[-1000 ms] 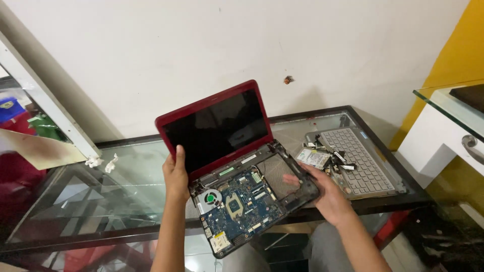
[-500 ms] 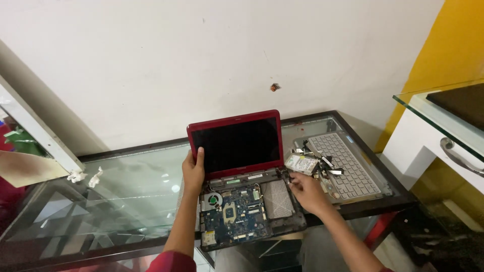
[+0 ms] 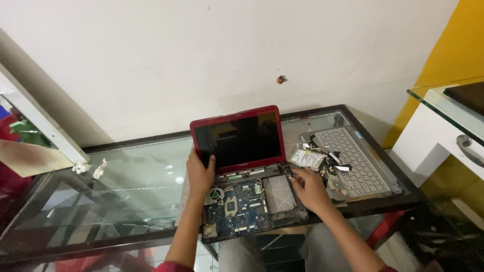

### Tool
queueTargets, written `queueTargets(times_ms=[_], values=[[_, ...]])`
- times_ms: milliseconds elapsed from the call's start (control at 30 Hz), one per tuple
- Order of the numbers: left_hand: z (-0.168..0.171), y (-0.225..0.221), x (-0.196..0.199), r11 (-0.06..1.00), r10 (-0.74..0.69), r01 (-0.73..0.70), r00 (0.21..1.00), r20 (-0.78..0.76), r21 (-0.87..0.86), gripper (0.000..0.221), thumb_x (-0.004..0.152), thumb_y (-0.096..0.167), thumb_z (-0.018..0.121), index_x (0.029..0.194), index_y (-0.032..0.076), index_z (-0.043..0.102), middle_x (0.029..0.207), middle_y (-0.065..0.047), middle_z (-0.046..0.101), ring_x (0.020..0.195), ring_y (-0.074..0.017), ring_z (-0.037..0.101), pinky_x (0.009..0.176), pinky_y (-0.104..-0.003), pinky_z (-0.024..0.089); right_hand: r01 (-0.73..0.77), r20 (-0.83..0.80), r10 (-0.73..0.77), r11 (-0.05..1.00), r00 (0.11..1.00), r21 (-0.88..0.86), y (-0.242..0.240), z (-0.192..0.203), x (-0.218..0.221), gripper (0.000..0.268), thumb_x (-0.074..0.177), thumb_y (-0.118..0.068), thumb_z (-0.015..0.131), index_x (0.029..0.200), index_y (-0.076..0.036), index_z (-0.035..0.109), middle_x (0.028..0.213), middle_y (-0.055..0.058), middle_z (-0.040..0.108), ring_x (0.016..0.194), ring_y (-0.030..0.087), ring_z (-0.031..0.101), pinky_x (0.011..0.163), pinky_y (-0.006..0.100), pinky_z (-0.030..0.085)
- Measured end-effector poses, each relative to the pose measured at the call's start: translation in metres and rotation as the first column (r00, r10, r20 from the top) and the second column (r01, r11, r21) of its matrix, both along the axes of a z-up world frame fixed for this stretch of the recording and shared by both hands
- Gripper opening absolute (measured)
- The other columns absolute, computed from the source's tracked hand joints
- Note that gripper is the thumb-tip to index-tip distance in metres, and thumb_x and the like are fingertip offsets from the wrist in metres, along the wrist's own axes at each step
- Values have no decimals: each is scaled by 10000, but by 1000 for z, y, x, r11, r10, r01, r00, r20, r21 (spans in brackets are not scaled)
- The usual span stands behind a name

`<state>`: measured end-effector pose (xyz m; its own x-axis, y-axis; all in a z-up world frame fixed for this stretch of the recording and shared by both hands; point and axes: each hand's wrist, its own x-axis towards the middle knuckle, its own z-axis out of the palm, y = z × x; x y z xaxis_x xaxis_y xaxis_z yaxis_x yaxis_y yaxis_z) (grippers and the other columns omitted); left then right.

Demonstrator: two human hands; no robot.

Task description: A person is reassembling a laptop, installing a hard drive and using a screwdriver to secure internal components.

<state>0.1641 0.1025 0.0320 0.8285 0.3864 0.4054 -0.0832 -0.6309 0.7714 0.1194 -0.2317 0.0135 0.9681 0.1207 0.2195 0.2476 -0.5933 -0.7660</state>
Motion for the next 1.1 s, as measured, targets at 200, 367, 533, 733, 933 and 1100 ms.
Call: queueTargets(times_ms=[200,367,533,733,933,1100], values=[[-13,-35,-103,917,-114,134,991,-76,376,686,918,226,694,1485,-55,430,1529,-333,337,1376,-541,336,1117,-676,285,74,142,-84,994,986,75,3,-25,-1,305,943,-71,660,1223,43,696,982,234,688,849,355,724,662,411,600],[-25,-41,-130,781,-209,219,974,-85,585,603,980,479,566,1423,71,530,1501,-116,507,1417,-315,397,1123,-546,295,17,174,-33,996,984,93,1,-25,-5,331,938,-86,640,1262,-109,699,1031,50,619,719,150,592,733,321,533],[-20,-47,-136,789,-181,165,983,-32,592,555,979,453,564,1383,73,560,1427,-103,562,1355,-315,448,1098,-526,333,-56,253,52,998,966,8,-3,-30,-8,312,930,-40,607,1211,-104,728,1234,47,618,649,151,587,665,300,505],[-12,-48,-144,842,-187,159,982,2,516,394,977,325,578,1275,80,660,1312,-81,640,1249,-298,517,1023,-508,395,-82,289,82,997,954,-12,-3,-30,-7,301,926,-26,599,1180,-98,744,1207,44,643,696,157,625,733,312,524],[-14,-50,-139,833,-150,123,989,5,539,353,934,333,621,1201,117,704,1231,-44,672,1213,-257,559,992,-487,439,-62,226,65,998,972,-20,0,-13,-18,321,936,1,570,1183,-99,749,1179,84,672,786,240,667,702,358,558],[-15,-46,-127,822,-146,108,989,23,559,314,881,361,685,1123,168,742,1151,-6,687,1161,-227,608,948,-458,499,-56,175,61,998,983,-32,1,-4,-21,337,947,33,534,1195,-62,741,1158,153,699,927,332,720,702,404,600]])
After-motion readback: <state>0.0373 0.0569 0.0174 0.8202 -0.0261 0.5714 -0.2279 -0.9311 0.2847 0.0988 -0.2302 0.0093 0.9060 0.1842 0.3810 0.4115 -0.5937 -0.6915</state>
